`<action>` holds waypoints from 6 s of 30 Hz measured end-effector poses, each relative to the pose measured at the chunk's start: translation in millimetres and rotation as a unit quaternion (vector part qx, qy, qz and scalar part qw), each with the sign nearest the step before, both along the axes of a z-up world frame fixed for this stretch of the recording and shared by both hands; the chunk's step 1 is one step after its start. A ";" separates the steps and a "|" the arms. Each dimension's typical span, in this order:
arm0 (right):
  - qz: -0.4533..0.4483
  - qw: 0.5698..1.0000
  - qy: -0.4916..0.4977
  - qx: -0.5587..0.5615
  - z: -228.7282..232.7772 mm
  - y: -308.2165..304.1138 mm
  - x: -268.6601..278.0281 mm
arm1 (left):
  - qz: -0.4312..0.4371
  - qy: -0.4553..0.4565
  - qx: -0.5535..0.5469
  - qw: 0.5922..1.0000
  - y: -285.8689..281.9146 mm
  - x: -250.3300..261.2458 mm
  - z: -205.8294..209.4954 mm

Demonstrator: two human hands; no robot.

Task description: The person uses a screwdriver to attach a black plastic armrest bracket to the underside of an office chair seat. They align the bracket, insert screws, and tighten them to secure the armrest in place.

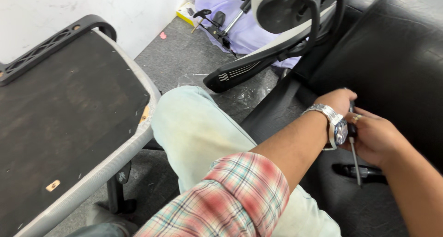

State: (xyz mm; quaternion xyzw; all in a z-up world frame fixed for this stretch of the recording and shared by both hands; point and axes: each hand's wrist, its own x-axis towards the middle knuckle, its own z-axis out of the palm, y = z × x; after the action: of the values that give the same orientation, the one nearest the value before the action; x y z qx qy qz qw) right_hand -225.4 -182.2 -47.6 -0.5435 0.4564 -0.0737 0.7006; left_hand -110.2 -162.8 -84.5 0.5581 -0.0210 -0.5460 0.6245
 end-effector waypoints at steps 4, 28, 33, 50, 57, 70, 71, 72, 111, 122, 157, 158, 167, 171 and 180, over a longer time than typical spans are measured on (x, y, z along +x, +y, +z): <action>0.013 0.999 0.030 0.001 -10.7 -23.3 -27.4 | -0.110 -0.104 0.056 0.987 -12.6 -17.5 -13.4; 0.115 0.803 0.412 -0.415 -96.8 -93.0 -107.4 | -0.144 -0.071 0.090 0.983 -2.5 -46.0 -36.2; 0.198 0.741 0.468 -0.440 -65.8 -70.7 -95.8 | -0.133 -0.065 0.088 0.985 3.1 -40.5 -34.7; 0.336 0.635 0.541 -0.438 -54.3 -37.6 -89.7 | 0.005 0.021 0.027 0.999 29.4 15.3 -4.8; 0.278 0.692 0.515 -0.422 -73.3 -63.1 -95.0 | 0.020 -0.020 0.078 0.997 32.7 40.6 -14.0; 0.146 0.843 0.423 -0.298 -25.9 -45.5 -64.7 | -0.283 -0.572 0.160 0.753 -1.4 38.3 -75.3; 0.123 0.876 0.380 -0.270 -20.2 -41.3 -61.3 | -0.324 -0.619 0.139 0.702 -1.4 35.7 -71.6; 0.099 0.905 0.335 -0.242 -14.0 -37.5 -57.4 | -0.362 -0.662 0.117 0.646 2.0 33.4 -65.1; 0.363 0.757 0.271 -0.471 -22.2 0.7 43.3 | -0.333 -0.524 0.255 0.741 -9.6 60.2 -109.3; 0.323 0.797 0.241 -0.449 -21.8 1.7 41.4 | -0.089 -0.168 0.242 0.952 22.8 46.0 -60.5; 0.306 0.928 -0.213 -0.002 82.0 154.7 222.5 | 0.377 0.060 -0.158 0.911 252.4 129.7 111.5; 0.316 0.922 -0.224 0.003 83.4 160.6 227.0 | 0.380 0.055 -0.167 0.908 260.9 132.8 115.2; 0.422 0.867 -0.257 0.055 98.0 225.0 253.2 | 0.441 0.040 -0.170 0.880 336.8 138.5 135.4; 0.461 0.853 -0.231 0.075 103.0 265.7 257.6 | 0.450 0.064 -0.132 0.881 375.2 137.1 142.8; 0.511 0.843 -0.159 0.058 94.6 345.1 252.5 | 0.522 -0.027 -0.042 0.852 449.6 115.1 160.1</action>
State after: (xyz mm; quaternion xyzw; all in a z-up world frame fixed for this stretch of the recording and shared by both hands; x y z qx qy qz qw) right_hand 27.1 162.9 47.0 -0.6387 0.0005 0.2360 0.7323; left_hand 5.0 286.8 75.6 0.4744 0.2334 -0.1234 0.8398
